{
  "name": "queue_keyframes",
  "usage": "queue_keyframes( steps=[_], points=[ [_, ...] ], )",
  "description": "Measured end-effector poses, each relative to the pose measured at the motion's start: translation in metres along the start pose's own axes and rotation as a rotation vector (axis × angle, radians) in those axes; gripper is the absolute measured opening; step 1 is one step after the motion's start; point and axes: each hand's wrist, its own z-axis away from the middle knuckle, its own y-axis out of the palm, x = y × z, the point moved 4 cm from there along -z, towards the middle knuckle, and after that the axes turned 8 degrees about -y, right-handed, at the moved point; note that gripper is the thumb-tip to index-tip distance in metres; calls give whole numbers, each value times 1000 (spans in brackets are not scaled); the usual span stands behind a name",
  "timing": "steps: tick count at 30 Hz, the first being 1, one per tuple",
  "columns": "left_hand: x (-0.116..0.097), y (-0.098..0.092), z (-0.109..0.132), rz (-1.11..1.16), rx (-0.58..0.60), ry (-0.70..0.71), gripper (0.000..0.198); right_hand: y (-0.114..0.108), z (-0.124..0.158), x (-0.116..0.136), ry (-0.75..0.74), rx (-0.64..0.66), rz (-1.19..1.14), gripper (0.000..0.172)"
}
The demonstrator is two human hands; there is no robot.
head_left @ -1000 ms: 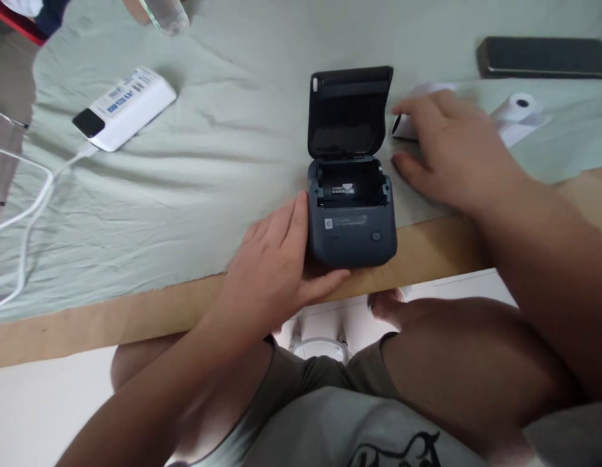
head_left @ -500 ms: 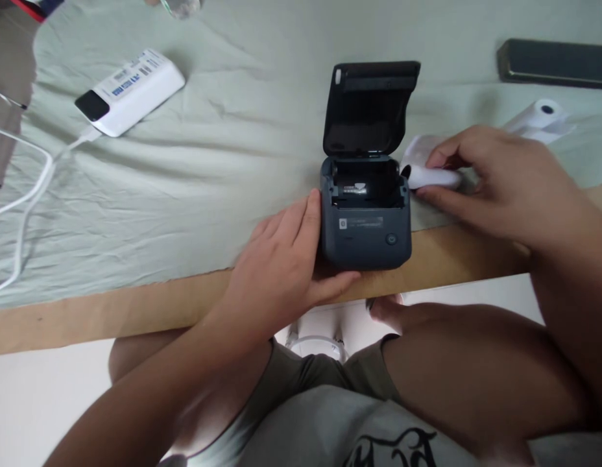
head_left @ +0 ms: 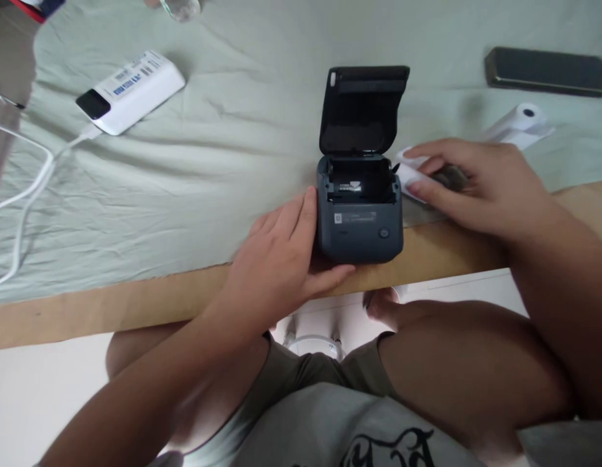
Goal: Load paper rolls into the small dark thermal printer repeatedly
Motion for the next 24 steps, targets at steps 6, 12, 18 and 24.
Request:
queue_keyframes(
  steps=[6, 12, 18, 24],
  points=[
    [1, 0, -3, 12, 58, -34, 106, 2, -7, 3, 6, -99, 108, 24],
    [0, 0, -4, 19, 70, -53, 104, 8, -13, -3, 40, -40, 95, 25],
    [-2, -3, -5, 32, 102, -81, 104, 4, -2, -8, 141, -50, 66, 45],
    [-4, -3, -6, 18, 108, -83, 102, 14, -4, -5, 94, -32, 39, 40]
  ],
)
